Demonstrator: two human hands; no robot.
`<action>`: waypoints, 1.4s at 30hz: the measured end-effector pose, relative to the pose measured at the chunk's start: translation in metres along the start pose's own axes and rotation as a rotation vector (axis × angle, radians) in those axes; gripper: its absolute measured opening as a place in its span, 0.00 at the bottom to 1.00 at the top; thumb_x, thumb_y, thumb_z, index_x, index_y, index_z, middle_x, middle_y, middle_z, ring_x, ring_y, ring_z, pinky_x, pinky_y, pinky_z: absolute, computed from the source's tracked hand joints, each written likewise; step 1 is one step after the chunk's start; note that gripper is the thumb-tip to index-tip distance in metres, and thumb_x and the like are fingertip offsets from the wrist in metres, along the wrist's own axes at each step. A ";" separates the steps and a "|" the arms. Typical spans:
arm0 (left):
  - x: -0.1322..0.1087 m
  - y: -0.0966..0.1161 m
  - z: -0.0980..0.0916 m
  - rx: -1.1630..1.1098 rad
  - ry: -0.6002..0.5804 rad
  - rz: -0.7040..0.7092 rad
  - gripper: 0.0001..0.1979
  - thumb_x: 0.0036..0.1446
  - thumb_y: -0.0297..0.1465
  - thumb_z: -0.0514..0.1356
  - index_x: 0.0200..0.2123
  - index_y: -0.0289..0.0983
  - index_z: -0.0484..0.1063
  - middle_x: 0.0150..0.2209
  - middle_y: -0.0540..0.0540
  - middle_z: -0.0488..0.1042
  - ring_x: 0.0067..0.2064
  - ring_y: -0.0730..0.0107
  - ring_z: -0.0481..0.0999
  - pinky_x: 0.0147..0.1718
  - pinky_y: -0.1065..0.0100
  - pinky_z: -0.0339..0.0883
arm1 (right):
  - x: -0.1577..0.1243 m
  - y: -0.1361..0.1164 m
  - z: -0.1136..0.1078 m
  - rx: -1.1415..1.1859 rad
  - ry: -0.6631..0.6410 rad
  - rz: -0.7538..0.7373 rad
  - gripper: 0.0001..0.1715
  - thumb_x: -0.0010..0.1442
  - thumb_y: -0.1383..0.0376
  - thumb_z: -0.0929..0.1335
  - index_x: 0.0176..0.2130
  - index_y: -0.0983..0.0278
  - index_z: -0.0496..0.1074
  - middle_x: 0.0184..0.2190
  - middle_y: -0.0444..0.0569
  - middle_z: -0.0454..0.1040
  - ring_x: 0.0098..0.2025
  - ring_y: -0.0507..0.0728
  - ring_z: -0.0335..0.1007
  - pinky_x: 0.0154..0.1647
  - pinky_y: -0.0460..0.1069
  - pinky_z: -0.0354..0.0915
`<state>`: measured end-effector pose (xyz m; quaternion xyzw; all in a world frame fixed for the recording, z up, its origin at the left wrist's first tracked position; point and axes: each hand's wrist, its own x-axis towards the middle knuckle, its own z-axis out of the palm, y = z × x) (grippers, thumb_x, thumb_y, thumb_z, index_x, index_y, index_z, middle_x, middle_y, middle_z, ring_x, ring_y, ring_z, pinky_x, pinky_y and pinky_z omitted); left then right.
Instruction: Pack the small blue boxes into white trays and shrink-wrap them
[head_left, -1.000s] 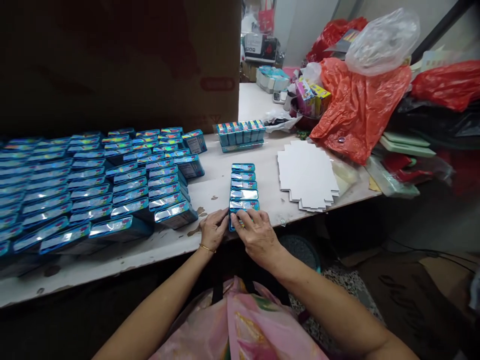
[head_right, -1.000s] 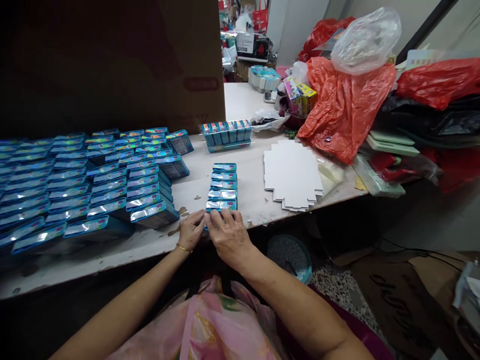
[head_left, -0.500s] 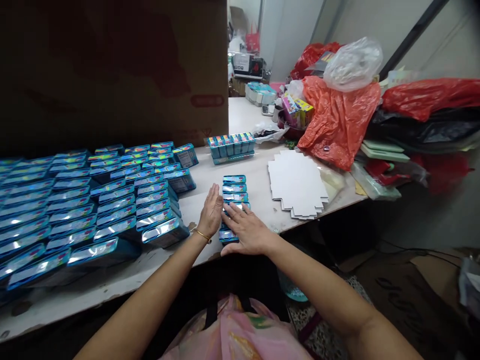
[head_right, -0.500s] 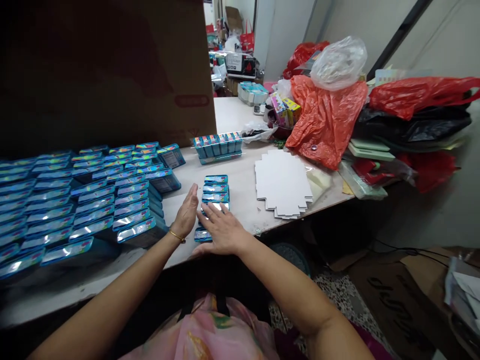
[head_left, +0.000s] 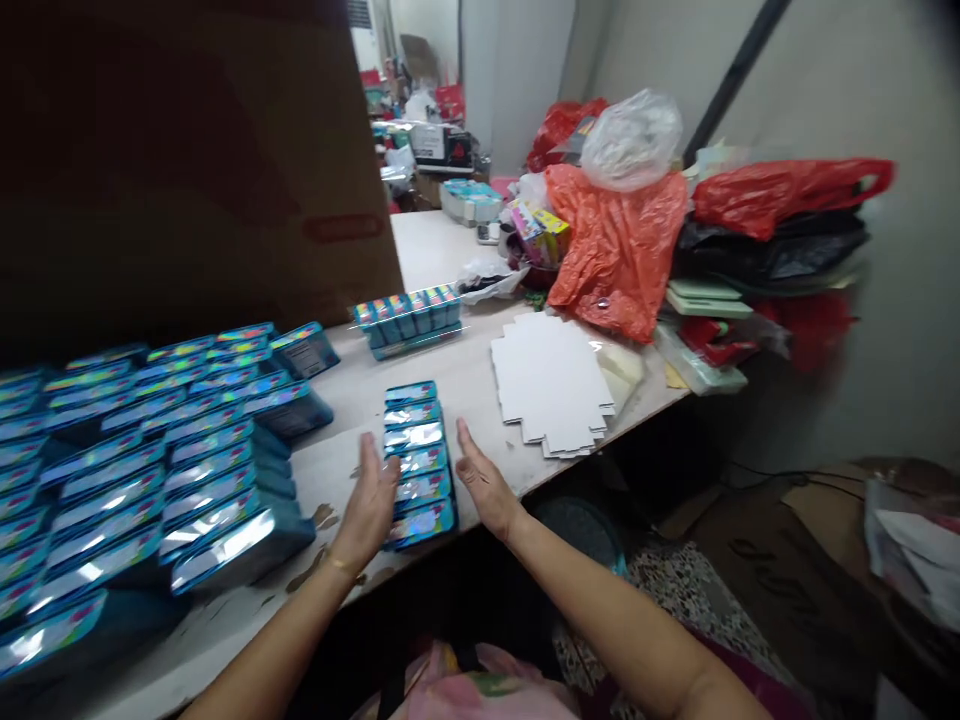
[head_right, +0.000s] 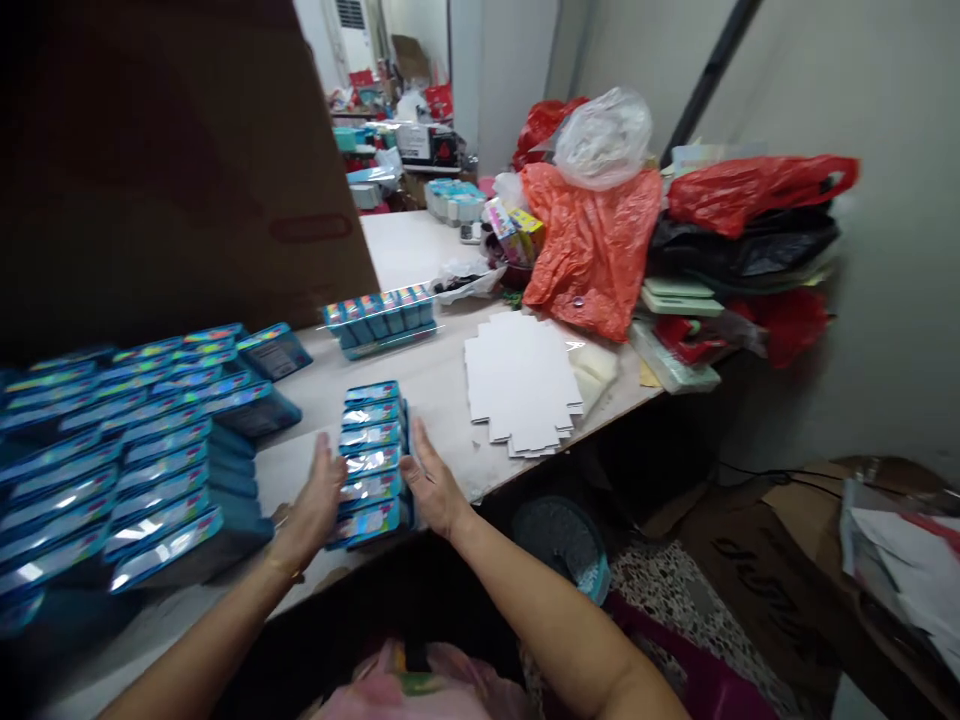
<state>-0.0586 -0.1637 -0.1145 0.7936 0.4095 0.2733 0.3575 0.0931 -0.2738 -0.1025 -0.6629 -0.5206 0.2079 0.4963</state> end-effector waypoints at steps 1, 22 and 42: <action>0.011 0.004 -0.004 0.087 0.012 0.021 0.33 0.59 0.43 0.43 0.62 0.37 0.34 0.64 0.41 0.37 0.63 0.59 0.40 0.59 0.54 0.41 | 0.005 0.011 -0.025 -0.037 0.093 -0.015 0.33 0.61 0.52 0.57 0.61 0.63 0.48 0.61 0.51 0.50 0.61 0.54 0.46 0.57 0.52 0.52; 0.079 0.009 0.016 0.692 -0.139 0.447 0.34 0.54 0.46 0.47 0.59 0.32 0.51 0.62 0.39 0.46 0.63 0.54 0.41 0.59 0.53 0.43 | 0.067 0.177 -0.246 -0.926 0.508 0.459 0.11 0.54 0.66 0.62 0.29 0.66 0.73 0.36 0.51 0.70 0.37 0.55 0.59 0.39 0.50 0.49; 0.017 0.131 0.037 -0.459 -0.611 0.114 0.32 0.48 0.46 0.57 0.54 0.37 0.61 0.51 0.36 0.67 0.46 0.59 0.70 0.43 0.60 0.65 | 0.064 -0.051 -0.198 -0.324 0.995 -0.119 0.16 0.57 0.55 0.61 0.33 0.66 0.66 0.22 0.43 0.67 0.21 0.50 0.65 0.22 0.45 0.61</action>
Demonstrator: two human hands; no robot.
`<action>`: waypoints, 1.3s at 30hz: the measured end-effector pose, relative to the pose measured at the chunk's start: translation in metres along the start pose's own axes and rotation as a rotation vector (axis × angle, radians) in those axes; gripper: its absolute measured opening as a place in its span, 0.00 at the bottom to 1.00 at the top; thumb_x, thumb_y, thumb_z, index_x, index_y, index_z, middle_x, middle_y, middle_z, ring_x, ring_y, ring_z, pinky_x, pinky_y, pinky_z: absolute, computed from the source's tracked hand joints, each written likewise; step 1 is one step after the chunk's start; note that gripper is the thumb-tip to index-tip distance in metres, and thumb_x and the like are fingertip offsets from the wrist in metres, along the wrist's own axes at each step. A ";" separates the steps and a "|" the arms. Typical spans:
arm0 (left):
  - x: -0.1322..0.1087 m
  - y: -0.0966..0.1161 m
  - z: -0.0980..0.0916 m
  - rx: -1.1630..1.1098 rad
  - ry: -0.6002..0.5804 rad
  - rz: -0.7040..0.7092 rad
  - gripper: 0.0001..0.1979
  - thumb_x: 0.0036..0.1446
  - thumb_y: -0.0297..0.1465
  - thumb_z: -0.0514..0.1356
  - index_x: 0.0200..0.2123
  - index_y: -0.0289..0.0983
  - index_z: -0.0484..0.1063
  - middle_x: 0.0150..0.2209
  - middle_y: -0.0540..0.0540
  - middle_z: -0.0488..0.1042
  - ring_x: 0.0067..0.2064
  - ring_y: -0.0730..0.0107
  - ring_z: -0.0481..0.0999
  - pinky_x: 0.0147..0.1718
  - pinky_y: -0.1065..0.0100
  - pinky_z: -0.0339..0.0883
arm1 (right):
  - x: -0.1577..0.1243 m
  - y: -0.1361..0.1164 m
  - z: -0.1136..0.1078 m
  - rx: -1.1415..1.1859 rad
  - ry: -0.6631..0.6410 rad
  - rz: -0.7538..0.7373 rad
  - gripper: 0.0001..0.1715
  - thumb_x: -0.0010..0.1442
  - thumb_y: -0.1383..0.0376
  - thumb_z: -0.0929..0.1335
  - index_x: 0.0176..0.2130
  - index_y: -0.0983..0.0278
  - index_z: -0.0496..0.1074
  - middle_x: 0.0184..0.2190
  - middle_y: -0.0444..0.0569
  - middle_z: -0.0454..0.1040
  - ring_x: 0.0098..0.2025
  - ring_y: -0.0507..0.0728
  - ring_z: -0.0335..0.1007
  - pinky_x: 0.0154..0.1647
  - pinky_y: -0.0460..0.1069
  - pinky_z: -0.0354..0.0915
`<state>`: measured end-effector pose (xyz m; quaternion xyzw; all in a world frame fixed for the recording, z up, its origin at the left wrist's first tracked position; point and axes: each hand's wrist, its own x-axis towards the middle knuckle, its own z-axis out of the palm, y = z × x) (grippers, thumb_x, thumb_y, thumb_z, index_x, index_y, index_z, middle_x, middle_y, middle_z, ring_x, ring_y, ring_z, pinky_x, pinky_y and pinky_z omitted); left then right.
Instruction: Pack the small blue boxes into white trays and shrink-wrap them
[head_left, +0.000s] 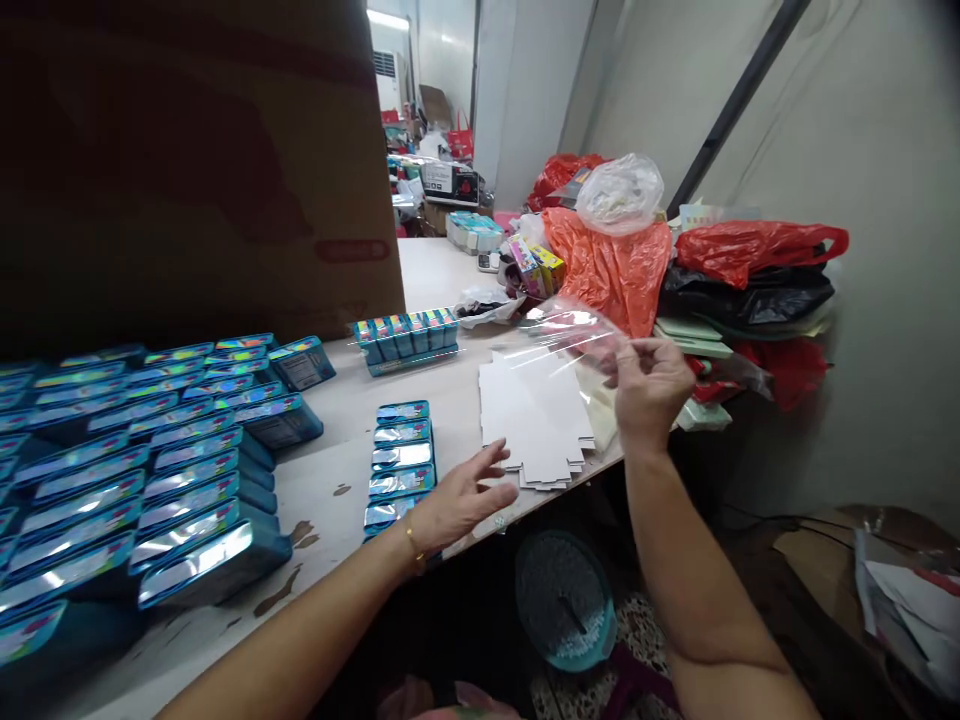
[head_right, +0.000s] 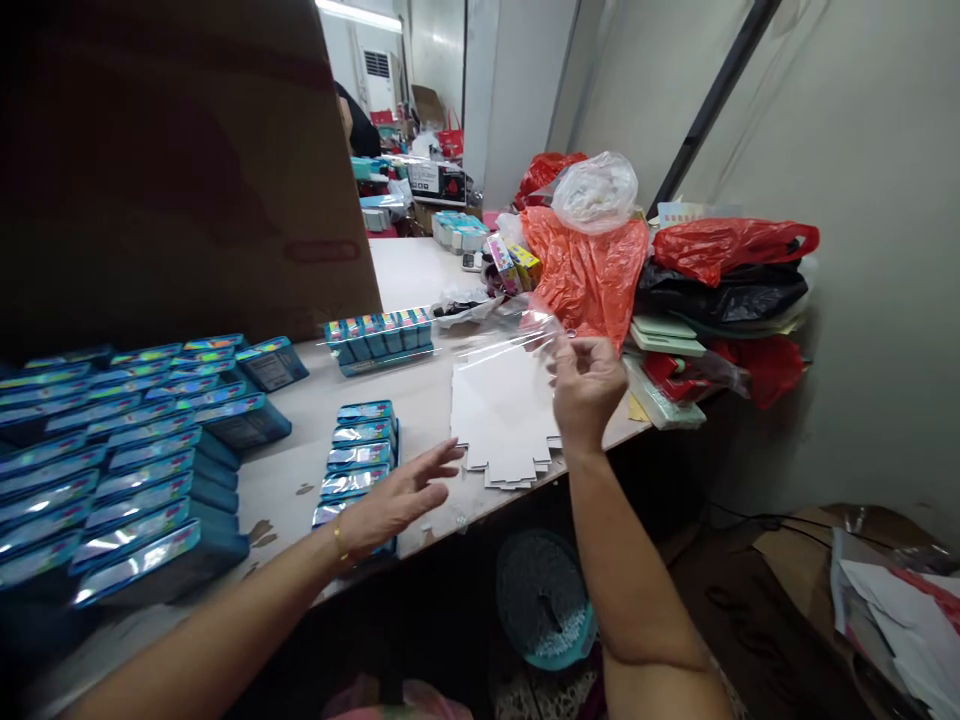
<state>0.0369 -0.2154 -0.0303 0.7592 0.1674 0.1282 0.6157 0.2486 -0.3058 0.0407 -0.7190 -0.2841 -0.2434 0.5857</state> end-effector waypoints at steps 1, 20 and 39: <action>0.000 0.007 0.007 -0.145 0.034 -0.019 0.33 0.47 0.46 0.58 0.55 0.37 0.59 0.53 0.36 0.65 0.47 0.60 0.70 0.42 0.61 0.66 | -0.019 -0.005 0.004 0.020 -0.040 0.036 0.16 0.57 0.55 0.61 0.33 0.66 0.66 0.21 0.43 0.67 0.21 0.50 0.65 0.22 0.45 0.61; -0.016 -0.027 -0.030 -0.704 0.502 -0.240 0.16 0.40 0.27 0.66 0.36 0.31 0.70 0.28 0.47 0.72 0.30 0.75 0.73 0.33 0.71 0.69 | -0.169 -0.027 0.036 0.079 -0.912 -0.402 0.19 0.53 0.67 0.66 0.47 0.61 0.66 0.48 0.52 0.63 0.48 0.56 0.61 0.49 0.53 0.60; -0.051 -0.029 -0.056 -0.348 0.483 -0.250 0.18 0.43 0.38 0.64 0.35 0.33 0.72 0.34 0.43 0.74 0.34 0.68 0.74 0.30 0.69 0.69 | -0.185 0.101 0.037 -0.296 -1.114 -0.679 0.10 0.57 0.67 0.64 0.41 0.59 0.69 0.42 0.47 0.71 0.44 0.53 0.65 0.44 0.49 0.58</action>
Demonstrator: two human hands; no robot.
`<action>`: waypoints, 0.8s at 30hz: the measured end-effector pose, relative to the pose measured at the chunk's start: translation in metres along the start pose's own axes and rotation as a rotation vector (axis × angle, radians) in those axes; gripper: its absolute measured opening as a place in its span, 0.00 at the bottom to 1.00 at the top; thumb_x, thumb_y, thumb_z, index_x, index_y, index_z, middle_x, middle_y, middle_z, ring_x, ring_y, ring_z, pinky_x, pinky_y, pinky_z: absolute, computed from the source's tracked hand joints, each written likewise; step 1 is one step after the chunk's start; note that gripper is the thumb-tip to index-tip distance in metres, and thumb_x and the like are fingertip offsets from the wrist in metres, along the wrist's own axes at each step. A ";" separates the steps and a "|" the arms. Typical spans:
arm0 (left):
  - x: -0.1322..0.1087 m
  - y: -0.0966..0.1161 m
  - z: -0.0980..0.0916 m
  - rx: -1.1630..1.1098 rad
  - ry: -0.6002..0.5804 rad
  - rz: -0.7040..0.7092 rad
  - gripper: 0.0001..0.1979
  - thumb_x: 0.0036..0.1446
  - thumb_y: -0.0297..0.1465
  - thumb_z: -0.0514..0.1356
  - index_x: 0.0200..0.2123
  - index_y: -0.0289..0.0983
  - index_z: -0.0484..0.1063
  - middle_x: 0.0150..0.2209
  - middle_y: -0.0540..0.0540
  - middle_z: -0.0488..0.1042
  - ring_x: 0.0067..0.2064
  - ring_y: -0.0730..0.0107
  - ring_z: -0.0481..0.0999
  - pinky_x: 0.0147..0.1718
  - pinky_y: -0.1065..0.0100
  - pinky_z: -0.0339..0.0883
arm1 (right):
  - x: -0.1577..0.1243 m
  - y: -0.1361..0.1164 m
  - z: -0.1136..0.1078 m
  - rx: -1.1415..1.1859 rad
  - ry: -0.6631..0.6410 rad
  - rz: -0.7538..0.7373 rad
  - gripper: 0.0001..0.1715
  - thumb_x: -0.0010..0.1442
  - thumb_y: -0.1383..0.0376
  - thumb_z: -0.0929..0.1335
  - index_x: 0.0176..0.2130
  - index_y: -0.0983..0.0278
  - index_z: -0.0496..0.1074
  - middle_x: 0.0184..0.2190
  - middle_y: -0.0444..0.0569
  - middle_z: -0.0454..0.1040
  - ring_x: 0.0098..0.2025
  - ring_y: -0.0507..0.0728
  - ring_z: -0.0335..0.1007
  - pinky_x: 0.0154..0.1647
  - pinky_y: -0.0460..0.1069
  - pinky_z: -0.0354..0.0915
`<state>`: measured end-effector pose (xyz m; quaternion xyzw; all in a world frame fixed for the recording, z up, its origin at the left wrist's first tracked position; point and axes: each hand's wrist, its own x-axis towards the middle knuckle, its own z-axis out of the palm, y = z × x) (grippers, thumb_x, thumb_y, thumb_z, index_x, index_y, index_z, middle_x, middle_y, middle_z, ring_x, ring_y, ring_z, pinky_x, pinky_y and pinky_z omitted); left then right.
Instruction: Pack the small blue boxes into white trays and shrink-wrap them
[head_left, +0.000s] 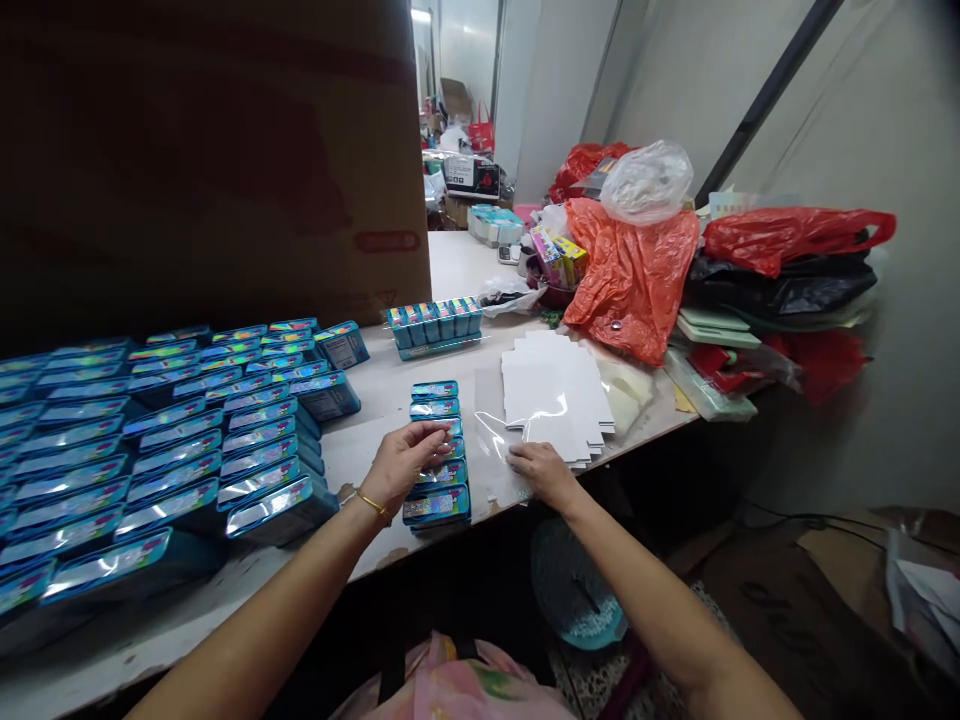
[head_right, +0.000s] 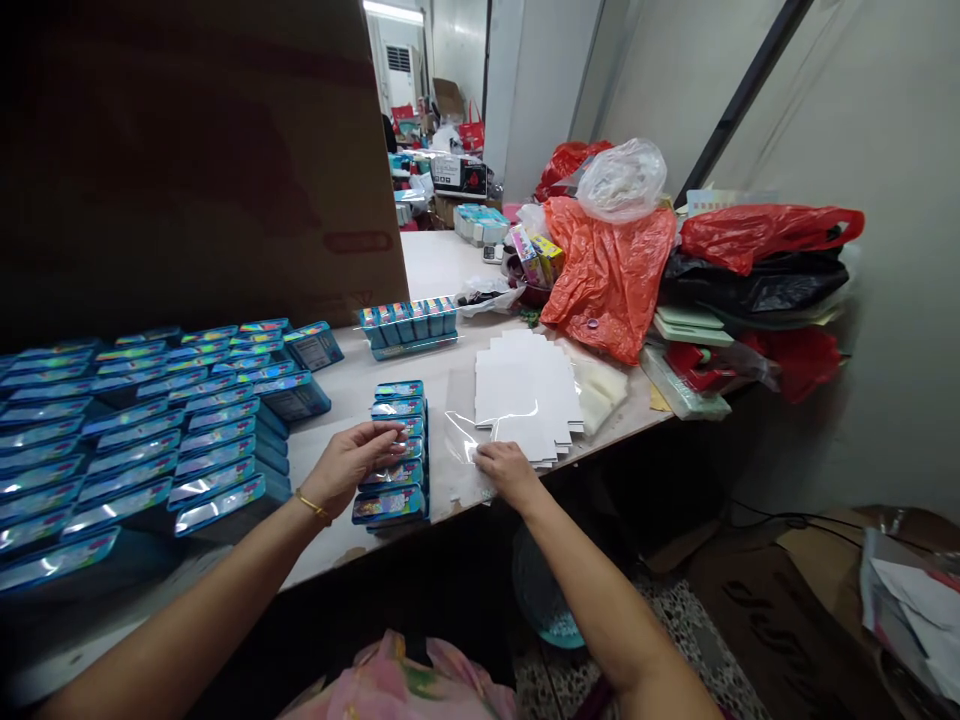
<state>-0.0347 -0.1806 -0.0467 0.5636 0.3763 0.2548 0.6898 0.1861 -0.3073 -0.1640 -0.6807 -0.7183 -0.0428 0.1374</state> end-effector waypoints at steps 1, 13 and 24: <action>-0.002 -0.002 -0.001 0.049 -0.003 0.026 0.18 0.43 0.40 0.63 0.35 0.33 0.72 0.33 0.43 0.74 0.33 0.67 0.74 0.29 0.69 0.69 | 0.002 0.000 -0.004 -0.018 0.011 0.013 0.09 0.58 0.68 0.63 0.38 0.61 0.70 0.37 0.48 0.72 0.40 0.53 0.66 0.41 0.48 0.59; -0.004 0.041 0.002 0.813 -0.065 0.769 0.25 0.47 0.36 0.61 0.51 0.43 0.63 0.54 0.43 0.60 0.35 0.73 0.69 0.37 0.67 0.66 | 0.068 -0.084 -0.101 0.162 0.381 -0.113 0.09 0.62 0.66 0.58 0.34 0.64 0.65 0.27 0.47 0.67 0.33 0.52 0.63 0.36 0.46 0.58; -0.018 0.029 -0.020 0.945 0.129 0.659 0.13 0.52 0.38 0.54 0.22 0.37 0.69 0.25 0.48 0.69 0.28 0.73 0.65 0.30 0.71 0.58 | 0.078 -0.089 -0.112 0.461 0.313 0.126 0.10 0.57 0.63 0.64 0.25 0.63 0.66 0.26 0.43 0.67 0.28 0.49 0.62 0.29 0.44 0.57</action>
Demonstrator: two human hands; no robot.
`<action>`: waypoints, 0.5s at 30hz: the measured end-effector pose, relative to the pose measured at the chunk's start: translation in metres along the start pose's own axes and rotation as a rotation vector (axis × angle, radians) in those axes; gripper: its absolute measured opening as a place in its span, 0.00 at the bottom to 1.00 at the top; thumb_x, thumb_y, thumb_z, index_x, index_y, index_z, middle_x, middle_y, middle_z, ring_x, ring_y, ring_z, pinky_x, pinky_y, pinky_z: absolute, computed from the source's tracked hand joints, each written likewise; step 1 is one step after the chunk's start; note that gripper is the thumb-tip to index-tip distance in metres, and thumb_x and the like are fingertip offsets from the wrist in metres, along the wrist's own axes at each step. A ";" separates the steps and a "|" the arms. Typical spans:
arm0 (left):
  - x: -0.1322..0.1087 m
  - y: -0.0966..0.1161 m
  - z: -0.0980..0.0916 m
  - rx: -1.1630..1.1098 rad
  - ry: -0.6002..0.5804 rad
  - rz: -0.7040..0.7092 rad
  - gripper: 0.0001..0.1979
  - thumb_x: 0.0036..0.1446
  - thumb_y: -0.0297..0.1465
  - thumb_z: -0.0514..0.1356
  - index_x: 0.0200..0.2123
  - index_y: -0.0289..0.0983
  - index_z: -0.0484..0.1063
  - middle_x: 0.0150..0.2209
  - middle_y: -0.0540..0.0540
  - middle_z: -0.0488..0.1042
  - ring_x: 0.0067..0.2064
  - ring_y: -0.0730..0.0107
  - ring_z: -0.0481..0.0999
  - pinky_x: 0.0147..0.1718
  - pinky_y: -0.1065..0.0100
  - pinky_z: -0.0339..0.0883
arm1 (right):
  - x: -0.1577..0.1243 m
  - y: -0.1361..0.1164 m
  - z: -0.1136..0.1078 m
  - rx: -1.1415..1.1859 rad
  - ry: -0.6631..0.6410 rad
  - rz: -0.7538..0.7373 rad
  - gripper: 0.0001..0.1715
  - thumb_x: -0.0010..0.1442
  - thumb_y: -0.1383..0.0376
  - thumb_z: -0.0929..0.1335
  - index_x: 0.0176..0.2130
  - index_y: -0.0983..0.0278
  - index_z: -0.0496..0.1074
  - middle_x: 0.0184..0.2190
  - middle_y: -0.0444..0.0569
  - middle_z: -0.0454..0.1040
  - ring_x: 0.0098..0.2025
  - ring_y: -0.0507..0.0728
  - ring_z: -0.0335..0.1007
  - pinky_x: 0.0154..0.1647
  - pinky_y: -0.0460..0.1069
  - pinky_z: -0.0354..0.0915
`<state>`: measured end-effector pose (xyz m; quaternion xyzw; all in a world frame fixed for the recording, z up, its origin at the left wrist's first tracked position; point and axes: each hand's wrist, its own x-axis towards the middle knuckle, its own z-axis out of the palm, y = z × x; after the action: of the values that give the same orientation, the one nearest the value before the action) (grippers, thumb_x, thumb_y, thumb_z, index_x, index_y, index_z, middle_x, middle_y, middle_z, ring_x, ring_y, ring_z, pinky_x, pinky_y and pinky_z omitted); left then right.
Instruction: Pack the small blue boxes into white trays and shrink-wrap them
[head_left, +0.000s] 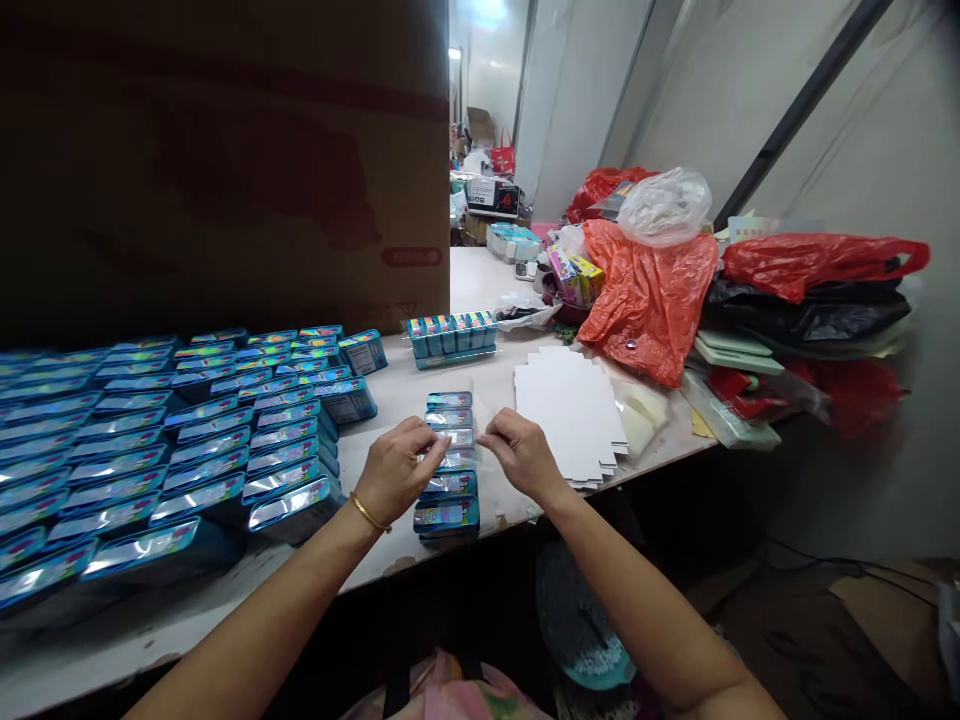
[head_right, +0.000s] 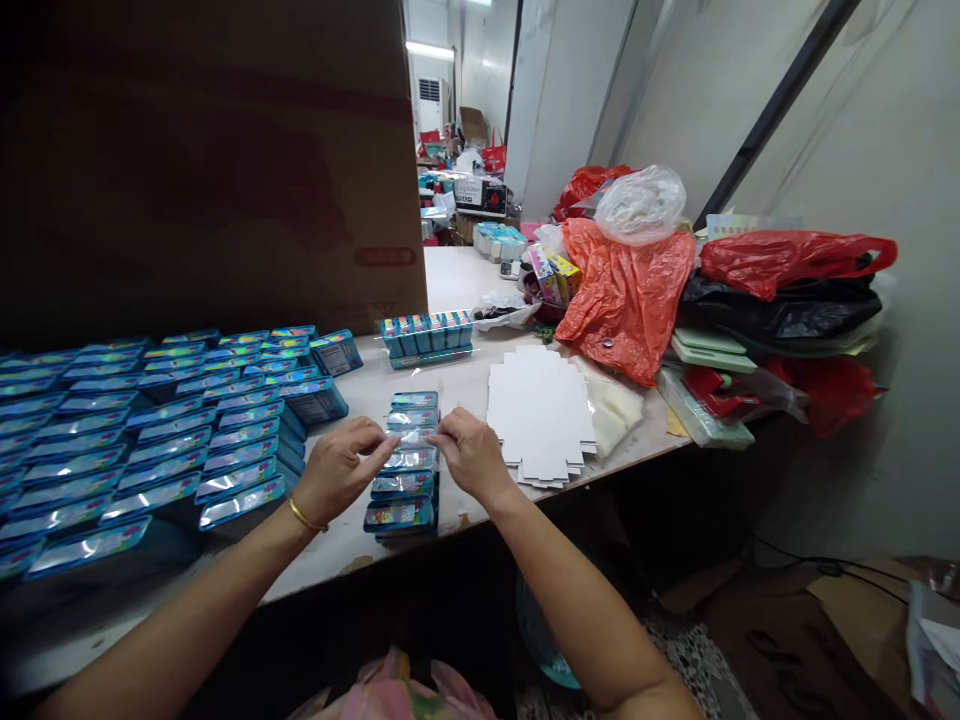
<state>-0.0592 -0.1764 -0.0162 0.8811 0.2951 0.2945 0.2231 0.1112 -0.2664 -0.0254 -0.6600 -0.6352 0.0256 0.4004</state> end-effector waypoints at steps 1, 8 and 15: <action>-0.002 0.001 -0.002 -0.015 -0.027 -0.029 0.14 0.52 0.38 0.54 0.20 0.37 0.69 0.25 0.48 0.69 0.27 0.73 0.66 0.29 0.72 0.58 | 0.000 -0.003 0.000 -0.046 -0.002 -0.016 0.09 0.57 0.64 0.63 0.26 0.63 0.66 0.26 0.43 0.67 0.29 0.49 0.62 0.30 0.44 0.56; -0.003 0.004 -0.005 -0.014 -0.140 -0.082 0.14 0.50 0.40 0.56 0.20 0.37 0.70 0.24 0.48 0.70 0.27 0.71 0.67 0.29 0.71 0.58 | -0.002 -0.019 0.008 -0.146 -0.064 -0.088 0.08 0.57 0.66 0.63 0.26 0.63 0.63 0.27 0.43 0.65 0.29 0.49 0.62 0.29 0.43 0.55; -0.010 -0.003 -0.007 -0.130 -0.186 -0.052 0.12 0.52 0.38 0.55 0.27 0.40 0.76 0.37 0.46 0.73 0.38 0.66 0.71 0.37 0.70 0.63 | -0.006 -0.023 0.010 -0.336 -0.039 -0.230 0.12 0.60 0.63 0.60 0.26 0.63 0.64 0.27 0.46 0.66 0.30 0.51 0.61 0.31 0.45 0.54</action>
<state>-0.0714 -0.1791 -0.0167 0.8805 0.2761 0.2240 0.3137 0.0859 -0.2696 -0.0224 -0.6399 -0.7094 -0.1139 0.2725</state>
